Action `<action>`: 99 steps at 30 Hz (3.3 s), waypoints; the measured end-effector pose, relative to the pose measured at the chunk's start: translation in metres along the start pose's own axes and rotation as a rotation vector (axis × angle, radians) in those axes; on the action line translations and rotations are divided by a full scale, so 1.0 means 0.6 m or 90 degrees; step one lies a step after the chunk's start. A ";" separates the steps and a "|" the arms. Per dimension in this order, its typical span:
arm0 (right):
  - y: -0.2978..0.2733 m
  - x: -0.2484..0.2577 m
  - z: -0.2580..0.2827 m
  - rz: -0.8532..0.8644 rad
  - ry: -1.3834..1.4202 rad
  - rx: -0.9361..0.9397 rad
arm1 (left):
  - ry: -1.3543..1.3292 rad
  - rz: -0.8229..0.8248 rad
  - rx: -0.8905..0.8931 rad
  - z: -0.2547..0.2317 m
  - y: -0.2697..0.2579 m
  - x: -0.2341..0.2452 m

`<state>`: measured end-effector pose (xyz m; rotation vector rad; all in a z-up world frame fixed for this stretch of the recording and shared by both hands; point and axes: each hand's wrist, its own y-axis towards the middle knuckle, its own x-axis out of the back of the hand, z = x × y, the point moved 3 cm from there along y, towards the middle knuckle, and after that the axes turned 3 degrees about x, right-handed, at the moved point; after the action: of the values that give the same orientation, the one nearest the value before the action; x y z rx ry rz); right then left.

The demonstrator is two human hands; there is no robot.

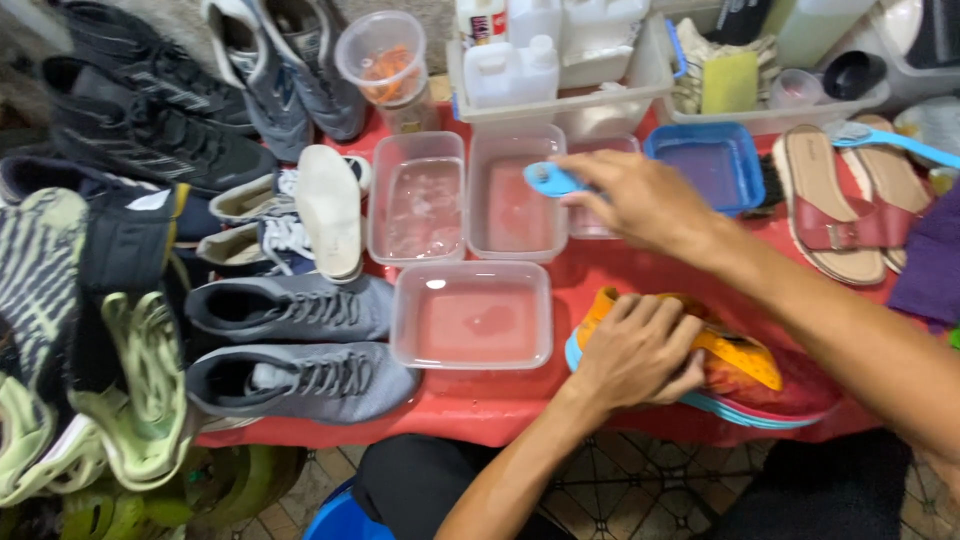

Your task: The person scrubs the inside and outside of an orange and blue sneaker using a blue brush and water from a plastic container. They repeatedly dip the brush into the water and scrub different areas of the shoe.

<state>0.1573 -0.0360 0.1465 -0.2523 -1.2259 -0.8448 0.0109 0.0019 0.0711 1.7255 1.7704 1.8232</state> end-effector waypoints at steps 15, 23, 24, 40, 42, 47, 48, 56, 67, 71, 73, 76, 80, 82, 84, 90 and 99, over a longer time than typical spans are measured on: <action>-0.118 0.024 -0.271 0.286 -0.123 -0.513 | 0.003 0.103 0.041 0.017 0.018 0.026; -0.133 0.039 -0.283 0.169 -0.125 -0.418 | -0.011 0.106 0.046 0.011 0.013 0.017; -0.137 0.043 -0.286 0.126 -0.130 -0.389 | -0.009 0.113 0.043 0.007 0.012 0.013; -0.240 0.083 -0.146 -0.040 0.079 -0.192 | 0.043 0.127 0.094 -0.030 -0.006 0.000; -0.272 0.106 -0.098 -0.047 0.167 -0.237 | -0.007 0.140 0.136 -0.045 0.001 0.010; -0.369 0.119 -0.039 -0.074 0.195 -0.295 | -0.035 0.235 0.298 -0.080 0.011 0.014; -0.388 0.118 -0.027 -0.074 0.218 -0.323 | -0.026 0.282 0.329 -0.084 0.011 0.017; -0.476 0.067 0.010 -0.220 0.212 -0.309 | -0.116 0.471 0.427 -0.097 0.034 0.012; -0.536 0.007 0.012 -0.251 0.137 -0.321 | -0.259 0.517 0.443 -0.099 0.025 -0.018; -0.536 -0.006 0.012 -0.253 0.181 -0.311 | -0.320 0.450 0.466 -0.107 0.018 -0.013; -0.528 -0.004 0.014 -0.248 0.185 -0.319 | -0.337 0.423 0.468 -0.114 0.028 -0.003; -0.516 0.001 0.016 -0.228 0.201 -0.315 | -0.368 0.395 0.468 -0.118 0.037 -0.001; -0.506 -0.001 0.022 -0.245 0.163 -0.286 | -0.401 0.370 0.462 -0.130 0.052 0.007; -0.500 0.001 0.024 -0.239 0.159 -0.267 | -0.413 0.370 0.458 -0.128 0.051 0.007; -0.497 0.005 0.018 -0.266 0.005 -0.245 | -0.415 0.445 0.468 -0.116 0.026 -0.003; -0.482 0.000 0.004 -0.330 -0.016 -0.147 | -0.455 0.468 0.467 -0.111 0.025 -0.002; -0.483 -0.015 -0.024 -0.348 -0.019 -0.088 | -0.499 0.438 0.479 -0.107 0.014 -0.010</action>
<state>-0.0318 -0.2379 0.0576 -0.0364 -1.2852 -1.4044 -0.0273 -0.0460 0.0922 3.0020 1.6568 0.2744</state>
